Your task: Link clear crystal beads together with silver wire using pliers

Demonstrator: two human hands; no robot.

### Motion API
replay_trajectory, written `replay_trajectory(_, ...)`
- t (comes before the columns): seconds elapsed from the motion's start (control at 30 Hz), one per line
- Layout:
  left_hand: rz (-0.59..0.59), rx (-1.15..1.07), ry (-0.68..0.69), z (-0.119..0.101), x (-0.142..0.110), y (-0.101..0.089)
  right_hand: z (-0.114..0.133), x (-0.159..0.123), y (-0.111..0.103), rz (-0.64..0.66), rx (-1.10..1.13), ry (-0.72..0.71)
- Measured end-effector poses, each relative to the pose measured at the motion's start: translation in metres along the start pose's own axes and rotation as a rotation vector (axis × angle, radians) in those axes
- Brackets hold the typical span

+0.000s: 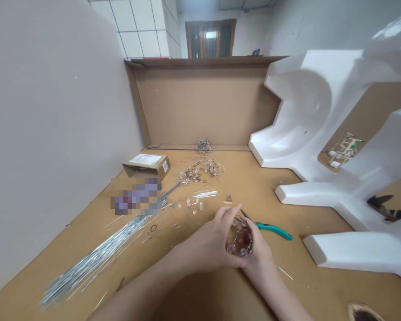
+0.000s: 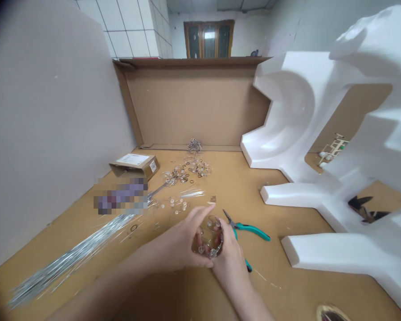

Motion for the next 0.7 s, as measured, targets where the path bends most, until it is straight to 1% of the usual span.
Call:
replay_trajectory(0.07,0.009,0.018,0.023,-0.002,0.001,0.002,0.002,-0.001,0.000,0.007,-0.016,-0.013)
replay_trajectory(0.13,0.041,0.016,0.064,-0.004,0.002,0.005,0.001,-0.002,0.002,0.029,-0.006,-0.015)
replay_trajectory(0.23,0.098,-0.024,0.112,-0.006,0.002,0.006,-0.007,-0.001,0.005,0.055,0.059,0.055)
replay_trajectory(0.3,0.105,-0.045,0.122,-0.006,0.002,0.000,-0.011,0.001,0.008,0.062,0.156,0.100)
replay_trajectory(0.4,0.095,-0.035,0.110,-0.004,-0.001,-0.013,-0.008,0.003,0.012,0.076,0.362,0.087)
replay_trajectory(0.5,0.146,-0.056,0.086,0.003,-0.002,-0.019,-0.004,0.002,0.018,0.115,0.535,0.089)
replay_trajectory(0.63,0.102,-0.077,0.111,0.014,0.003,-0.027,-0.006,-0.001,0.025,0.164,0.614,0.127)
replay_trajectory(0.7,0.136,-0.134,0.143,0.018,0.005,-0.024,-0.007,-0.001,0.026,0.174,0.630,0.127)
Point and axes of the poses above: each hand's wrist, its own x-axis towards the middle knuckle, its own y-axis out of the palm, z = x × y, the point moved 9 cm from there along x, towards the middle knuckle, and after that the axes turned 12 degrees about x, right-handed, at the moved point
